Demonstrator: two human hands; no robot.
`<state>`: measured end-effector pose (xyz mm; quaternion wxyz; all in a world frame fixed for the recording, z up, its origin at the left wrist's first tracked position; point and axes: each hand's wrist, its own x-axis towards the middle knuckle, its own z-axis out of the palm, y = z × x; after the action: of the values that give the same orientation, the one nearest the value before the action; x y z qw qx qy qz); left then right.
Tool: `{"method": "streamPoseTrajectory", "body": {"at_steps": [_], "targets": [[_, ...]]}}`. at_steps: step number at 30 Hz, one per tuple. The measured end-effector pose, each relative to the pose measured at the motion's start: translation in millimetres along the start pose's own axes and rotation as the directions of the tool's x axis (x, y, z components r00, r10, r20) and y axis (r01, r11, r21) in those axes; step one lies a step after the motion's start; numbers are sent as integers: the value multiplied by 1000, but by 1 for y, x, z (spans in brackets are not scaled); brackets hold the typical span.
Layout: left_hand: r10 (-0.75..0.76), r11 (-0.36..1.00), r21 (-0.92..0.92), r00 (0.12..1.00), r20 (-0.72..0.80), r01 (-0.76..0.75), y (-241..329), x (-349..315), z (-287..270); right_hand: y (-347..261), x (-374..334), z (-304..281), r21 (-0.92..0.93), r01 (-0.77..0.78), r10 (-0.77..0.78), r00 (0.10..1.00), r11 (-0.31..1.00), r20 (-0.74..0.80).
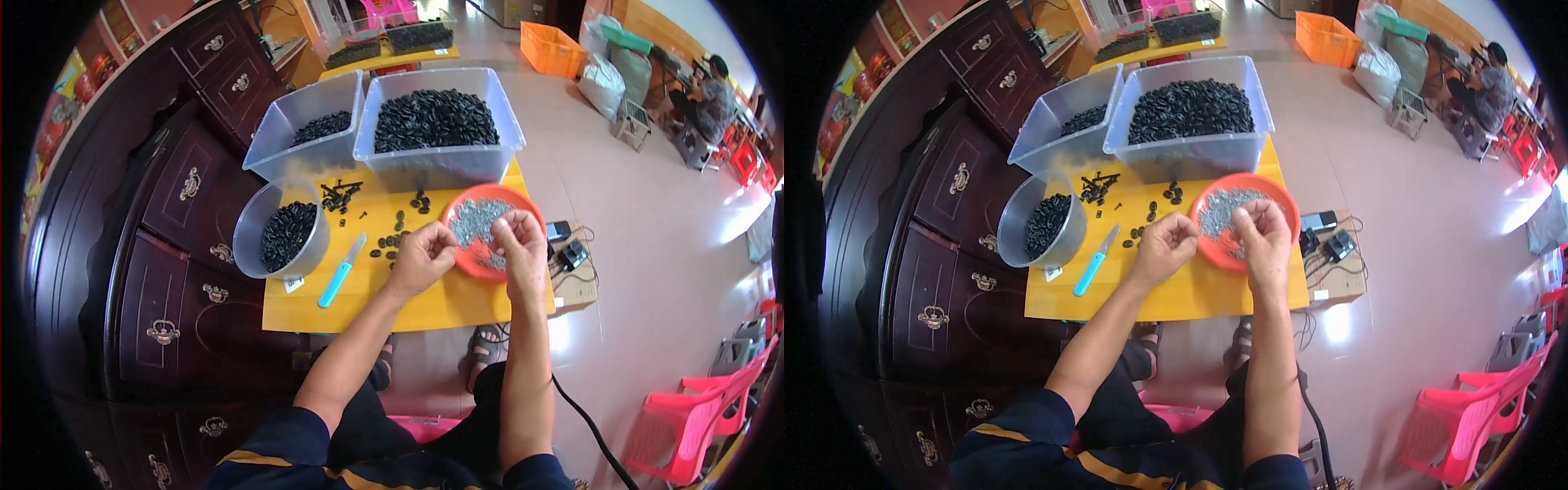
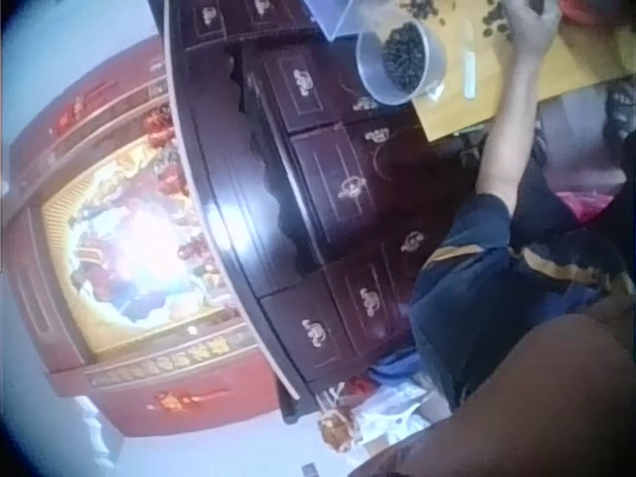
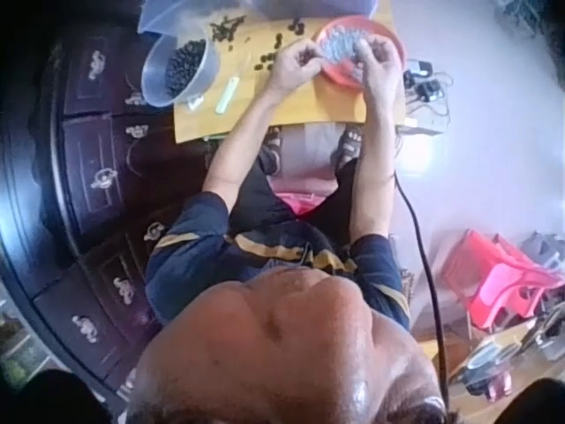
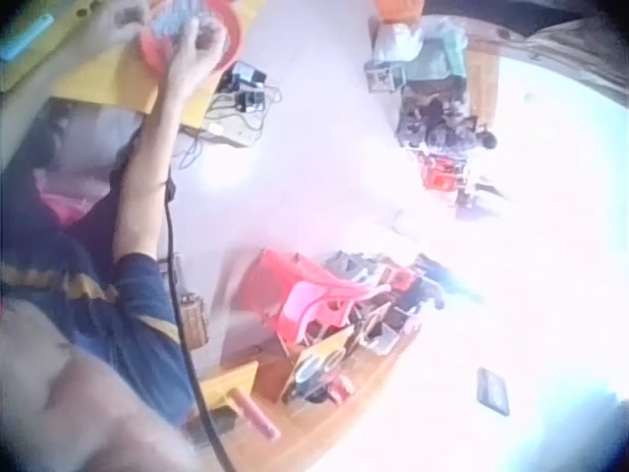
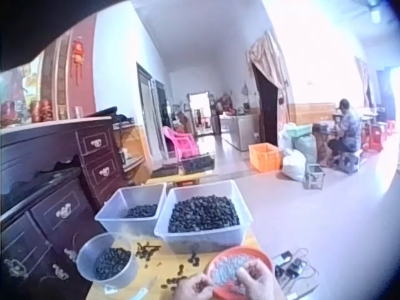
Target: The person assembles small black plastic components by hand, inserting metal inserts into them.
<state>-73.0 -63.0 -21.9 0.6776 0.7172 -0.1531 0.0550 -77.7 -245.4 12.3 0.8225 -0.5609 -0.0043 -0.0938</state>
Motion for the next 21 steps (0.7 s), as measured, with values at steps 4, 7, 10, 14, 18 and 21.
{"method": "streamPoseTrajectory", "body": {"at_steps": [4,7,10,14,18,21], "targets": [[-55,996,-69,998,29,57,5,1,-10,8,-7,14,-74,-37,40,999,997,35],[-77,990,-114,997,21,79,11,1,-18,14,-12,23,-140,-40,48,997,989,53],[-85,992,-94,996,-24,82,12,-1,-21,22,-14,27,-302,18,-5,999,953,42],[-63,996,-72,997,-47,59,12,0,-30,15,-18,33,-508,5,23,999,861,48],[-69,995,-76,997,-35,67,16,2,-33,20,-14,32,-530,62,-21,996,846,83],[-50,996,-77,997,-51,46,12,3,-36,22,-13,31,-423,-13,60,993,906,98]]}}
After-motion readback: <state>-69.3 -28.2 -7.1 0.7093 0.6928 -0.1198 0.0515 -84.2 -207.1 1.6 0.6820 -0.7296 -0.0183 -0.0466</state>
